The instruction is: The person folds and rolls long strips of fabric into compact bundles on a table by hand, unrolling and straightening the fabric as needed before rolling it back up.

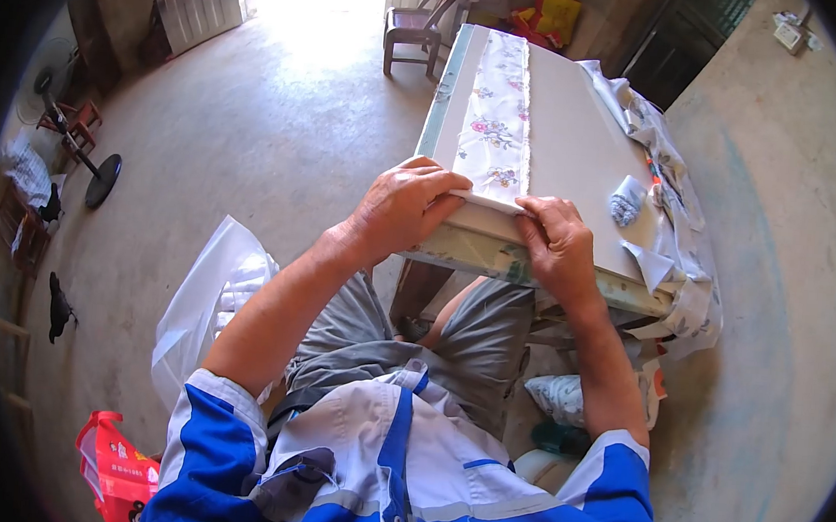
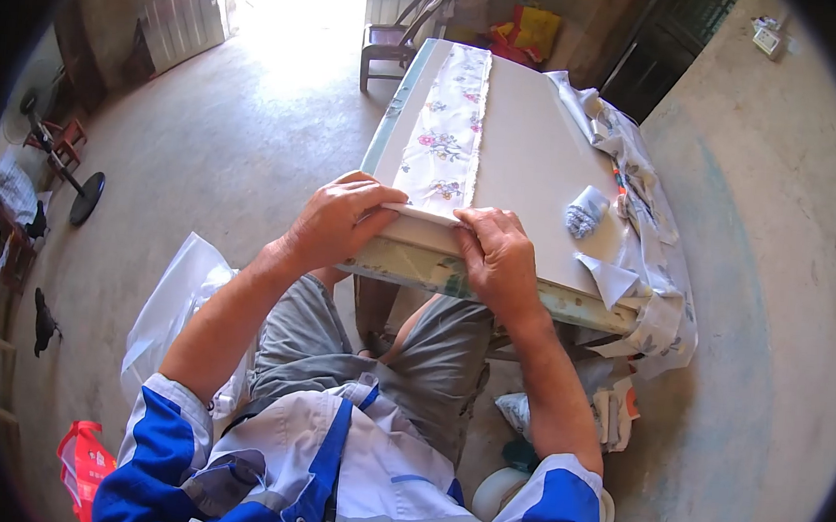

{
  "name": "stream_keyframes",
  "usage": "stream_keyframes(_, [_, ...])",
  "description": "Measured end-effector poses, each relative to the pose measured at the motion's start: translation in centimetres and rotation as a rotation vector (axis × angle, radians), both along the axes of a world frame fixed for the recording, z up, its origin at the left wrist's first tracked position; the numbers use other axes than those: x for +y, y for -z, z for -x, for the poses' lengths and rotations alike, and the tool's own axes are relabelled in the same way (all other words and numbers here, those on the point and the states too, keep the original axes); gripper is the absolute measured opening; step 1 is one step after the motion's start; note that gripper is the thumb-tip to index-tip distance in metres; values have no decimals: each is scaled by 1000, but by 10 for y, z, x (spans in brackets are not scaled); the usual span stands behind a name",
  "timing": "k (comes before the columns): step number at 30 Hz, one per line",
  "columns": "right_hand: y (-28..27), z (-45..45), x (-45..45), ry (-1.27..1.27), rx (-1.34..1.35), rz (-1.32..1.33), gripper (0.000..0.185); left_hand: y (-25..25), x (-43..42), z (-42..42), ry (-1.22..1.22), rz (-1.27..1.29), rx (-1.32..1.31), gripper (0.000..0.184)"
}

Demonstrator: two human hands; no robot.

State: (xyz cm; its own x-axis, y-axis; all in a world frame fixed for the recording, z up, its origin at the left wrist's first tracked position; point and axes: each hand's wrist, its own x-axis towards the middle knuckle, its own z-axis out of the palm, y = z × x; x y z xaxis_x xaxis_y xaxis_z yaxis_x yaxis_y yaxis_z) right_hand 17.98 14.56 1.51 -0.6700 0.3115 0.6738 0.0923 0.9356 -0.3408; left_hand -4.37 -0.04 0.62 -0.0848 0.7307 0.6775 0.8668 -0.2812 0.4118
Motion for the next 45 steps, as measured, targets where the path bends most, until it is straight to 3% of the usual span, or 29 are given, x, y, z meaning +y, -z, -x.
stream_keyframes(13, [-4, 11, -4, 117, -9, 177, 24, -3, 17, 7, -62, 37, -35, 27])
stream_keyframes(22, [-8, 21, 2, 195, -95, 209, 26, -25, 25, 7, -148, 374, -181, 41])
stream_keyframes(28, [-3, 28, 9, 242, -176, 99, 30, -32, 26, 5, -298, 444, -19, 44])
stream_keyframes(31, [-6, 27, 9, 246, -211, 92, 33, -40, 20, -10, -436, 311, 289, 47])
stream_keyframes(35, [-8, 28, 12, 257, -265, 122, 35, -27, 27, -21, -94, 135, 294, 43])
stream_keyframes(38, [-3, 28, 15, 257, -250, 104, 36, -20, 27, -26, 22, 284, 273, 47])
stream_keyframes(41, [-12, 27, 4, 336, -274, 27, 36, 7, 30, -21, 0, 302, 300, 63])
stream_keyframes(45, [0, 26, 0, 133, -179, -227, 45, 3, 26, -19, 20, 302, 329, 78])
